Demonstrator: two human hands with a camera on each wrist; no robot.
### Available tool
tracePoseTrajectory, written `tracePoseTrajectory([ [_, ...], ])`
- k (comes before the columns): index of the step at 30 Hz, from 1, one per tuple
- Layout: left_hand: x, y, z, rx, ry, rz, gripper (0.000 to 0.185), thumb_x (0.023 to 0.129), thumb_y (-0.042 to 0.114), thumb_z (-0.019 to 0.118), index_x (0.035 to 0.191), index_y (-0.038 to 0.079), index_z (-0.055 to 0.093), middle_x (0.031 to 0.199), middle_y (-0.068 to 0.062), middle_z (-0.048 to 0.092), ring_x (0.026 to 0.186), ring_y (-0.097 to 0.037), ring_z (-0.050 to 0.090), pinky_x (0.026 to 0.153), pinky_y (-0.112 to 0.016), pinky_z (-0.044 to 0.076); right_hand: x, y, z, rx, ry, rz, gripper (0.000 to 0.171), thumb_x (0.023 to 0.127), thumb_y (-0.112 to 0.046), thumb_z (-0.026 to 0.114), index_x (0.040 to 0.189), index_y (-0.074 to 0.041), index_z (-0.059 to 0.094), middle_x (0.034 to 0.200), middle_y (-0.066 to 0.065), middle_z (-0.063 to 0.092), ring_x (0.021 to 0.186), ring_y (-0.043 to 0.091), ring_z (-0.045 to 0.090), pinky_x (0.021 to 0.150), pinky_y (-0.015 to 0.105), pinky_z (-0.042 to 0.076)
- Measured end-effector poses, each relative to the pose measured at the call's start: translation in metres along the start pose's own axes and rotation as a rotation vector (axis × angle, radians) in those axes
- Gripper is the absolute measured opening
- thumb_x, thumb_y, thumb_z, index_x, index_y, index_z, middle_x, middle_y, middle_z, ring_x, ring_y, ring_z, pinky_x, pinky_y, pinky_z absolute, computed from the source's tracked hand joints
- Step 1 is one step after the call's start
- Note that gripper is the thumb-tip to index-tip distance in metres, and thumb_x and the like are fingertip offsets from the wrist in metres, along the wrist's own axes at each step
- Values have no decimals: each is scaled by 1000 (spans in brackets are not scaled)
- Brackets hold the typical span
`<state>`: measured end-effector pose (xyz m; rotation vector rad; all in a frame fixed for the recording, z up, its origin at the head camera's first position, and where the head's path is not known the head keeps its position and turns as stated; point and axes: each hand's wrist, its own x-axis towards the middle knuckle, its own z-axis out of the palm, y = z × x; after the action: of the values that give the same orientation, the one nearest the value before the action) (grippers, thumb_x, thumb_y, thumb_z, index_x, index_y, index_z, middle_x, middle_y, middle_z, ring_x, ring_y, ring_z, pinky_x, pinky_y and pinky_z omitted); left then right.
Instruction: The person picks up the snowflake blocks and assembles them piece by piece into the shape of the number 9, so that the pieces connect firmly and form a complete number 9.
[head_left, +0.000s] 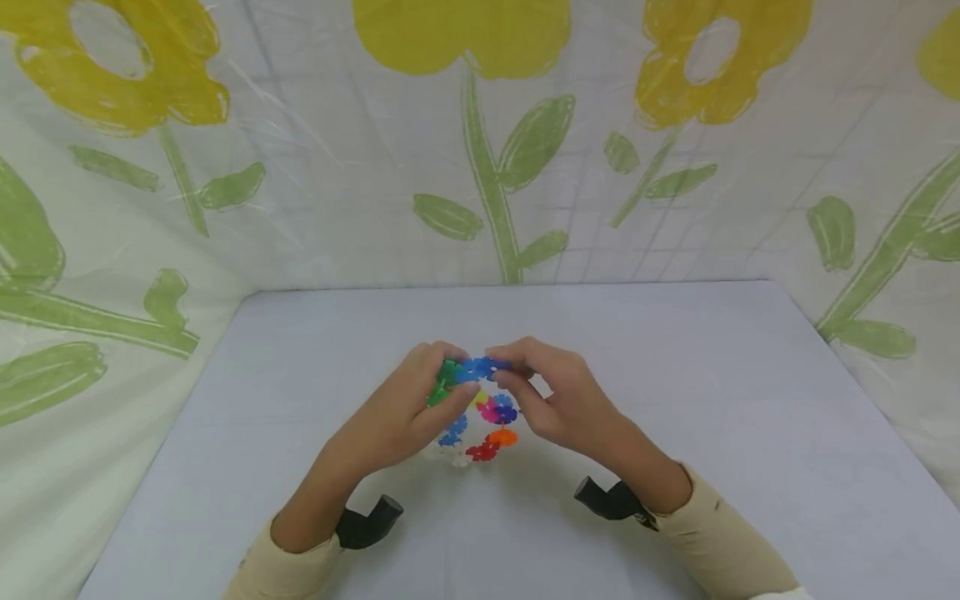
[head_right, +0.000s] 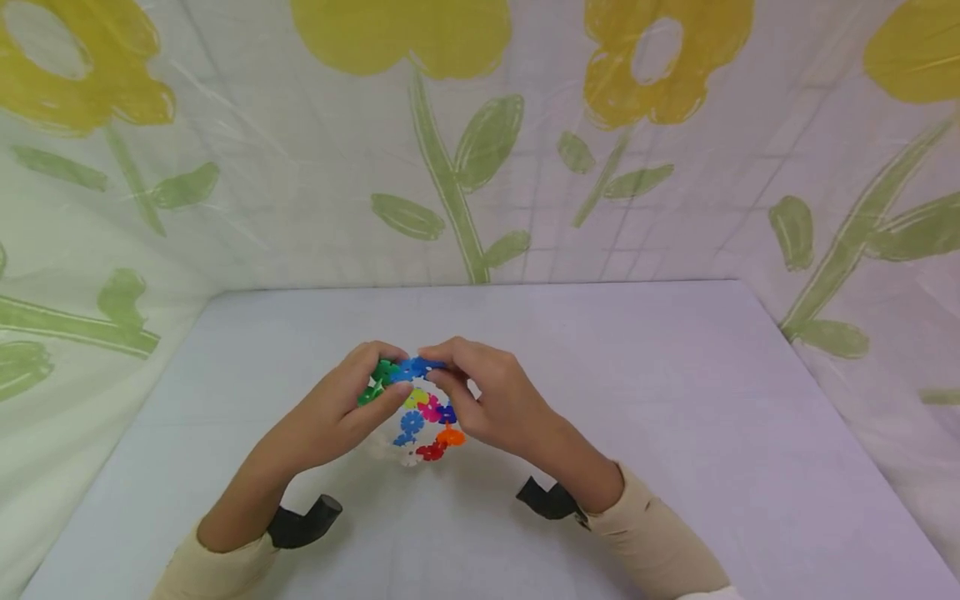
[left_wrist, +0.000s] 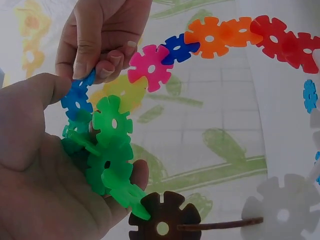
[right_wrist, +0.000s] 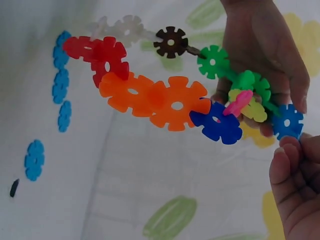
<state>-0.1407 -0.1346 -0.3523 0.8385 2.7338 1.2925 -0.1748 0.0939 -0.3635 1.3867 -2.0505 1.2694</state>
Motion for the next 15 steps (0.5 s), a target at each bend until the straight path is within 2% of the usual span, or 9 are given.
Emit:
tracePoseTrajectory([
  [4, 0, -4, -3, 12, 50, -10, 42, 99, 35, 64, 132, 10, 56, 117, -2, 59, 104, -17, 56, 77, -29, 57, 2, 4, 1, 28, -23, 6, 27, 100, -15, 63, 122, 1, 62, 111, 9, 70, 90, 16, 69, 76, 27, 58],
  [7, 1, -6, -3, 32, 73, -6, 42, 99, 37, 64, 132, 12, 58, 122, -1, 63, 108, -18, 59, 81, -32, 57, 1, 12, 0, 66, -45, 57, 34, 103, -23, 58, 129, 0, 59, 107, 6, 71, 90, 14, 68, 77, 28, 58],
  [12, 1, -6, -6, 34, 89, -3, 39, 100, 34, 63, 130, 10, 60, 117, 0, 67, 103, -16, 63, 82, -36, 58, -3, 34, -3, 100, -100, 250, 28, 103, -14, 57, 129, -5, 59, 95, 0, 69, 83, 13, 65, 75, 31, 58],
  [15, 1, -5, -7, 17, 69, 3, 38, 100, 33, 62, 129, 10, 60, 116, 0, 66, 98, -15, 63, 79, -32, 58, -7, 51, -1, 29, -223, 387, 21, 101, -13, 59, 121, -7, 65, 95, -3, 68, 84, 13, 63, 75, 30, 56],
])
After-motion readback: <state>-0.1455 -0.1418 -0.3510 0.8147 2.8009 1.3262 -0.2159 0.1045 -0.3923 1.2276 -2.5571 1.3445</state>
